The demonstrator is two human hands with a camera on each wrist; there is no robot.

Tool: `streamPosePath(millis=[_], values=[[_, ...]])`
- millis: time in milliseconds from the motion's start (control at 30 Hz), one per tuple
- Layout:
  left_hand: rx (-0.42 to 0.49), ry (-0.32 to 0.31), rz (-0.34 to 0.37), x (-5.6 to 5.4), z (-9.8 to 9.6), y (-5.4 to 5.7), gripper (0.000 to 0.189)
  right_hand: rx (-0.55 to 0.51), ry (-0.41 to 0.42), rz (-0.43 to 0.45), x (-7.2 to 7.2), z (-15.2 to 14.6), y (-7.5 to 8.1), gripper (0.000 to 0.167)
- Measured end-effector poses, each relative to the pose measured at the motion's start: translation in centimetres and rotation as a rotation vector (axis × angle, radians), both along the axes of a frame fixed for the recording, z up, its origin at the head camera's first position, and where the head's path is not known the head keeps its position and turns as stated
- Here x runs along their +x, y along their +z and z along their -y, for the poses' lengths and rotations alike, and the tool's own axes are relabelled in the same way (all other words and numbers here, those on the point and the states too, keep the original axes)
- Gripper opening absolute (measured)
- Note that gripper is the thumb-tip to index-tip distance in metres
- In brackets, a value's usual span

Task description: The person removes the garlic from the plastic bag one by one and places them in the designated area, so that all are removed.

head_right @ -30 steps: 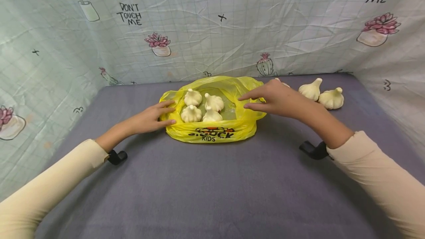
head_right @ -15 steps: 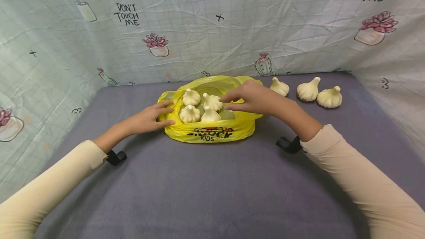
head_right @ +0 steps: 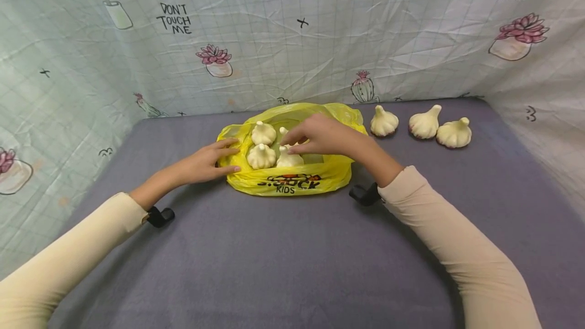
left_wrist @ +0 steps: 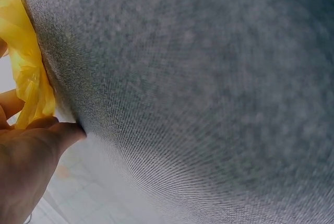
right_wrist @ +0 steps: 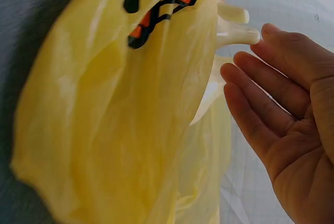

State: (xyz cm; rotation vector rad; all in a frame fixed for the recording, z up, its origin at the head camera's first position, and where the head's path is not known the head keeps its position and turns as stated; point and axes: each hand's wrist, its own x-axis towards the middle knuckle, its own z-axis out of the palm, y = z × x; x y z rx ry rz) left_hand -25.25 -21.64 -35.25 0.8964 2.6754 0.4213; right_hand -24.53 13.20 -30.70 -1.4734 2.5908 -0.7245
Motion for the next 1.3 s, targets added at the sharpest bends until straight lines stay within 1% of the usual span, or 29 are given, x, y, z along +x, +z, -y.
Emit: streamPosePath(millis=[200, 333, 400, 567, 667, 833, 1033, 1300], values=[[0.005, 0.0, 0.005, 0.1, 0.0, 0.0, 0.067, 0.05, 0.032, 0.033, -0.9, 1.1, 0.4, 0.025], [0.005, -0.001, 0.001, 0.1, -0.1, 0.0, 0.067, 0.093, 0.032, 0.068, -1.7, 1.5, 0.6, 0.026], [0.001, 0.0, 0.0, 0.1, -0.1, -0.1, 0.067, 0.112, 0.029, 0.106, -2.2, 1.6, 0.6, 0.027], [-0.005, 0.004, 0.003, 0.2, -0.1, -0.1, 0.068, 0.133, 0.05, 0.227, -3.1, 2.0, 0.5, 0.027], [0.0, 0.004, 0.0, 0.2, -0.1, -0.1, 0.067, 0.137, 0.062, 0.271, -3.4, 2.2, 0.5, 0.027], [0.003, 0.002, 0.002, 0.3, -0.2, 0.0, 0.067, 0.152, 0.063, 0.285, -3.4, 2.5, 0.5, 0.027], [0.002, -0.003, 0.0, 0.2, -0.2, 0.1, 0.067, 0.131, 0.044, 0.297, -3.3, 2.4, 0.7, 0.027], [-0.001, -0.009, 0.005, 0.1, -0.1, 0.0, 0.068, 0.114, 0.026, 0.289, -2.8, 1.8, 1.5, 0.027]])
